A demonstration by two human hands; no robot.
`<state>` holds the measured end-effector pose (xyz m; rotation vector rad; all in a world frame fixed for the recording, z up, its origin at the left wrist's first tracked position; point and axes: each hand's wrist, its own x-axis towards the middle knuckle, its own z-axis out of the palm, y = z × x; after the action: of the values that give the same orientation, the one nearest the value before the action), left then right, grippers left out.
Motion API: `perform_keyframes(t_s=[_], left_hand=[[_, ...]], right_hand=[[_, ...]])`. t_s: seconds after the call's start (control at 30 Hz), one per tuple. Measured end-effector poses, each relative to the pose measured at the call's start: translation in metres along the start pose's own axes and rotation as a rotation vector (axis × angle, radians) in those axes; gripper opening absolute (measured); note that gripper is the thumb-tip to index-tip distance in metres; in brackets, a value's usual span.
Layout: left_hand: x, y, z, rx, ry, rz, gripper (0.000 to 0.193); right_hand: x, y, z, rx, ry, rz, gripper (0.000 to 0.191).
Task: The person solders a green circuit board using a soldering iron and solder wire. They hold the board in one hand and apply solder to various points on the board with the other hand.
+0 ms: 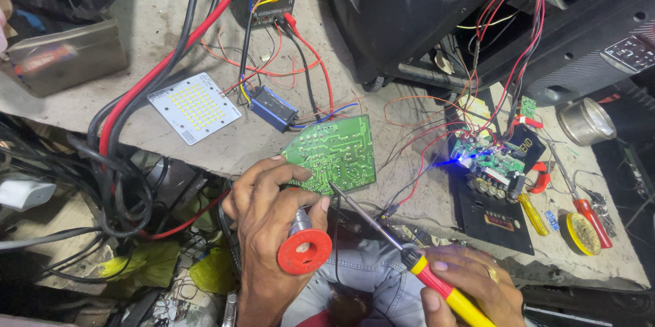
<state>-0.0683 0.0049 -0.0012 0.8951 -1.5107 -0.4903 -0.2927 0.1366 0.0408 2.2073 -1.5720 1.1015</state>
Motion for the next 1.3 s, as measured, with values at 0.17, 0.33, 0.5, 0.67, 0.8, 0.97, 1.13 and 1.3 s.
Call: perform_keyframes(t_s=[0.17,0.33,0.5,0.67,0.8,0.97,1.13,1.3], left_hand=[[0.000,0.000,0.000,0.007,-0.005,-0.005,0.022],[0.000,0.000,0.001,0.012,0.002,0.001,0.021],[0.000,0.000,0.000,0.009,0.000,-0.006,0.021],[0.001,0.000,0.000,0.001,-0.001,-0.010,0.021],[-0.001,-0.002,0.000,0.008,0.010,-0.012,0.022],[-0.003,-0.003,0.003,0.026,0.039,0.003,0.022],[-0.005,0.000,0.009,0.051,0.099,0.004,0.021],[-0.004,-0.001,0.008,0.060,0.105,0.022,0.021]], right_hand=[[0.008,0.000,0.005,0.038,-0.054,-0.168,0.030],[0.007,0.004,0.004,0.032,-0.067,-0.223,0.030],[0.000,0.007,0.009,0.093,-0.022,-0.205,0.032],[-0.015,0.029,-0.017,0.120,-0.091,-0.147,0.040],[-0.054,0.054,-0.042,0.306,0.031,0.083,0.039],[-0.084,0.062,-0.036,0.215,0.125,0.254,0.033],[-0.055,0.042,-0.018,0.208,0.134,0.165,0.034],[-0.036,0.019,0.000,0.111,0.204,0.205,0.031]])
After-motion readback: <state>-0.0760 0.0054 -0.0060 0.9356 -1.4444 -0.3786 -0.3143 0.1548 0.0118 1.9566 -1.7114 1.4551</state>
